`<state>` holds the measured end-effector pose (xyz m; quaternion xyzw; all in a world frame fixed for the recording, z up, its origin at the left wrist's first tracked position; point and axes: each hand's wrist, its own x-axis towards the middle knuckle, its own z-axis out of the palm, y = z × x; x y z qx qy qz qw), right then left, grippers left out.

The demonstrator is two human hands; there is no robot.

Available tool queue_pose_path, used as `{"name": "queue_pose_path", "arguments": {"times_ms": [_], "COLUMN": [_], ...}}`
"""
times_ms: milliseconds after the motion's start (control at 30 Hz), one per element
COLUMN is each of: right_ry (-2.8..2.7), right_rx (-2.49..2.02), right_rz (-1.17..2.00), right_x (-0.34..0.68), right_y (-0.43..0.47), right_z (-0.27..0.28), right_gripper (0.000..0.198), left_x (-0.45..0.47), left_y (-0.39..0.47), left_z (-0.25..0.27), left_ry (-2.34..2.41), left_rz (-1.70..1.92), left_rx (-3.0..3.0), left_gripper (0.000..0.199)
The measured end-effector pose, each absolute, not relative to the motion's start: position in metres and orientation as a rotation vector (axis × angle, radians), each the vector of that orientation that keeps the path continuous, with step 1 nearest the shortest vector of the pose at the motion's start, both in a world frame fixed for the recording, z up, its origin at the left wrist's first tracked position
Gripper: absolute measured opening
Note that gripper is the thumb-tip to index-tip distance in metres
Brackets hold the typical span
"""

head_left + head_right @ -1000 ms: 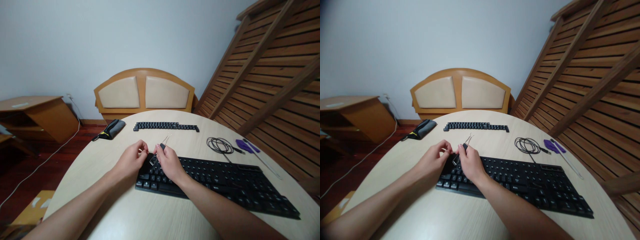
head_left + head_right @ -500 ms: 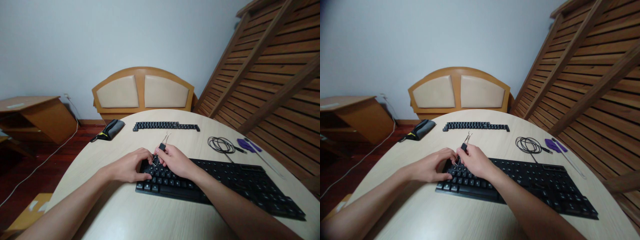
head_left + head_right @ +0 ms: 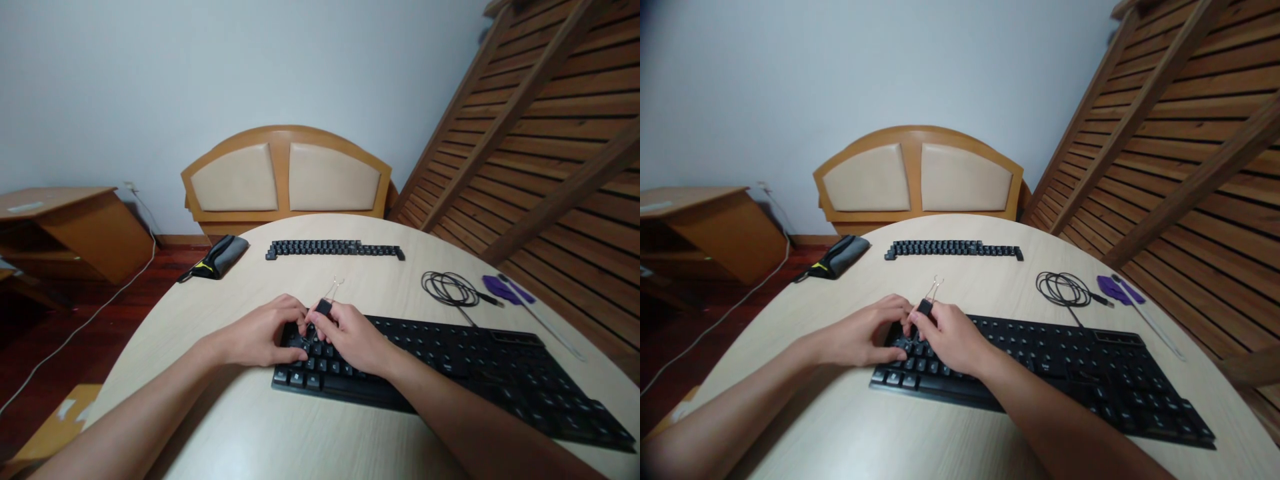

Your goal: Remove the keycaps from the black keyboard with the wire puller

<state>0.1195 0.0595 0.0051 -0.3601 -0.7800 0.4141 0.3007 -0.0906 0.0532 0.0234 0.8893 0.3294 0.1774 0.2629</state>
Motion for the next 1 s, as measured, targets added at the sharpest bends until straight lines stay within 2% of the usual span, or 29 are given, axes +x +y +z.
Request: {"name": "queue_pose_path", "arguments": {"times_ms": [500, 1000], "right_ry": [-2.094, -2.222], "right_rx": [-0.888, -0.884], "right_rz": [1.158, 0.981], "right_x": [0.1187, 0.118], "right_y": [0.0583, 0.0576], "right_z": [0.0056, 0.0053], "right_gripper": [0.029, 0.026], "left_x": [-0.0904, -0.0906], "left_y": [0.0533, 0.053], "left_z": [0.0229, 0.023], "left_ry": [0.886, 0.888], "left_rz": [0.479, 0.475], "left_rx": [2.389, 2.377], "left_gripper": [0.019, 0.016]}}
